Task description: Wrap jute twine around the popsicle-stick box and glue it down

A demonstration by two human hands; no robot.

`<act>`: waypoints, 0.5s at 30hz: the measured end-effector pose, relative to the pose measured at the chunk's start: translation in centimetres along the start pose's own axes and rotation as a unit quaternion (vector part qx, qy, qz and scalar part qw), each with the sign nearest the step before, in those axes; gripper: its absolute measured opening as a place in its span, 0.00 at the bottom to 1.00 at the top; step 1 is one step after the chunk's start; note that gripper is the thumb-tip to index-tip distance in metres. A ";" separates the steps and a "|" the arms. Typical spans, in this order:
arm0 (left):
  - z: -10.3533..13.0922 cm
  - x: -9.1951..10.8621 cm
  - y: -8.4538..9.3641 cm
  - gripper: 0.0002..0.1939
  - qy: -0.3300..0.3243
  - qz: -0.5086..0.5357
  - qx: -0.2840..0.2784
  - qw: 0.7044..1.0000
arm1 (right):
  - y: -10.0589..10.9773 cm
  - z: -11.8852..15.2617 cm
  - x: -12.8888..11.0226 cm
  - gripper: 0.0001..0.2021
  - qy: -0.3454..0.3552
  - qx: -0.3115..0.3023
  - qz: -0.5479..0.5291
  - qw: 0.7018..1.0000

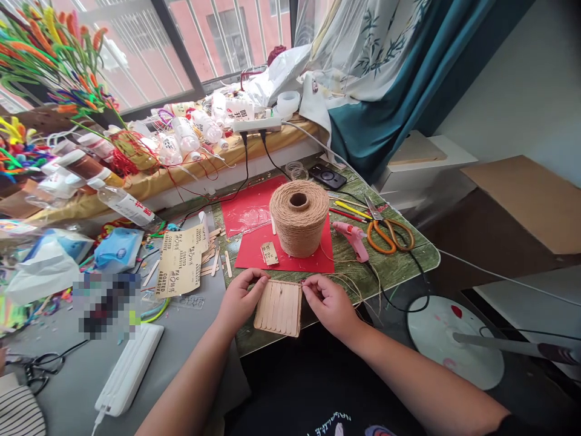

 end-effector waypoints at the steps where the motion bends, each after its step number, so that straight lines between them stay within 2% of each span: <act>1: 0.2 0.9 0.1 0.11 -0.041 -0.026 0.009 0.999 | -0.1 0.0 0.1 0.08 -0.001 0.000 -0.001 1.000; 3: 0.8 3.2 -0.2 0.09 -0.134 -0.080 0.000 0.988 | -0.2 0.0 0.3 0.08 -0.003 -0.002 -0.006 1.000; 4: 1.1 4.4 -0.5 0.12 -0.174 -0.106 -0.030 0.979 | -0.3 0.0 0.4 0.09 -0.004 -0.003 -0.010 1.000; 5: 1.5 5.6 -1.1 0.19 -0.203 -0.133 -0.074 0.967 | -0.4 0.0 0.5 0.09 -0.005 -0.005 -0.014 1.000; 7: 2.2 7.2 -2.3 0.44 -0.234 -0.185 -0.161 0.941 | -0.4 0.0 0.6 0.10 -0.004 -0.007 -0.022 1.000; 9: 2.5 7.9 -3.5 0.62 -0.238 -0.223 -0.213 0.921 | -0.4 0.0 0.6 0.10 0.002 -0.009 -0.021 1.000; 11: 2.5 7.7 -4.3 0.65 -0.231 -0.241 -0.230 0.914 | -0.3 -0.1 0.5 0.10 0.011 -0.011 -0.013 1.000; 15: 2.3 6.9 -4.4 0.58 -0.212 -0.228 -0.211 0.927 | -0.1 -0.2 0.3 0.09 0.027 -0.024 -0.003 0.999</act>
Point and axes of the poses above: each hand's wrist, its own z-axis away from the middle knuckle, its own y-axis out of the back of the hand, x = y × z, the point moved 4 cm from there along -z, towards the middle knuckle, and after that the axes turned 7 degrees about z, right-handed, at the moved point
